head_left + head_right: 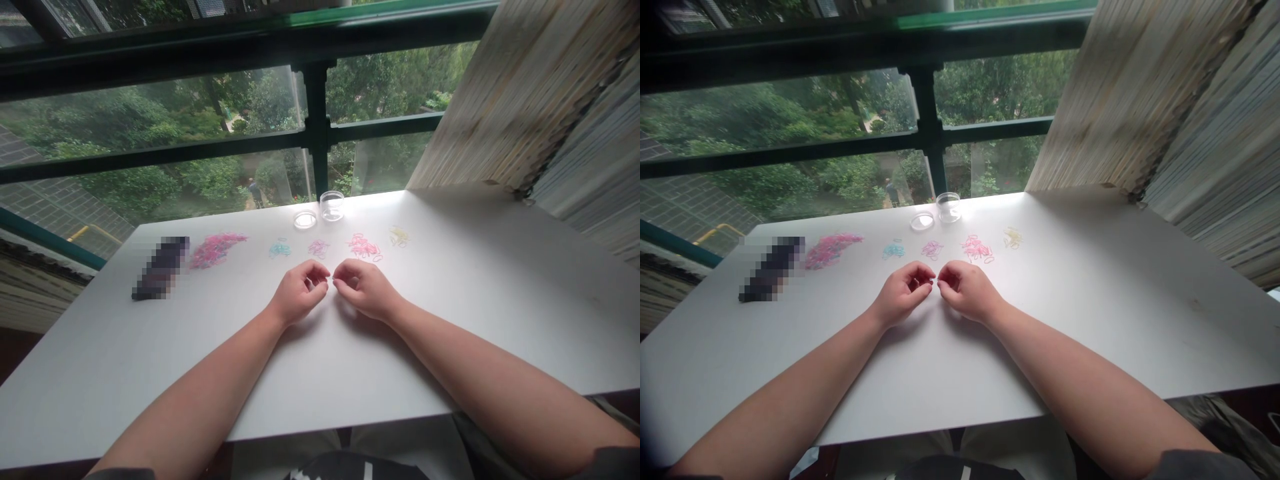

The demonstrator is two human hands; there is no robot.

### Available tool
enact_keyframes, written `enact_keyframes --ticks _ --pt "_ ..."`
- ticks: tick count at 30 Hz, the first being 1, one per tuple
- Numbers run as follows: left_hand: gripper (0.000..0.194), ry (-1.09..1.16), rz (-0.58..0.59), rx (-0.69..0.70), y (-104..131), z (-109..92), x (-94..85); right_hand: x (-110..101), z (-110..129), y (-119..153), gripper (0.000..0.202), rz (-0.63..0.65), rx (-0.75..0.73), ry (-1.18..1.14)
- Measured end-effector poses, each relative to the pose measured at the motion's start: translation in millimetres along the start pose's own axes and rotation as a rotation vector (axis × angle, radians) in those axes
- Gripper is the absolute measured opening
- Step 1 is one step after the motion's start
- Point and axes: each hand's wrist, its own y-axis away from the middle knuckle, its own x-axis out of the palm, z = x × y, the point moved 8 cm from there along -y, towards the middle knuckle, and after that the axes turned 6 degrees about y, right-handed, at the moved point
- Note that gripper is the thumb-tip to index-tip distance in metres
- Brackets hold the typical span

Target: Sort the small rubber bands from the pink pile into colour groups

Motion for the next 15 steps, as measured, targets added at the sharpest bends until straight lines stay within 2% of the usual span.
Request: enact_keyframes --ticks 12,15 --pt "0.017 0.016 -0.033 0.002 0.7 -1.2 0.0 1.3 1.1 -0.2 0.004 0.013 -0.004 0.013" --pt "0.017 -0.036 -0.041 0.016 0.1 -2.3 -5.1 1.8 1.8 0.6 0.004 0.027 0.006 0.012"
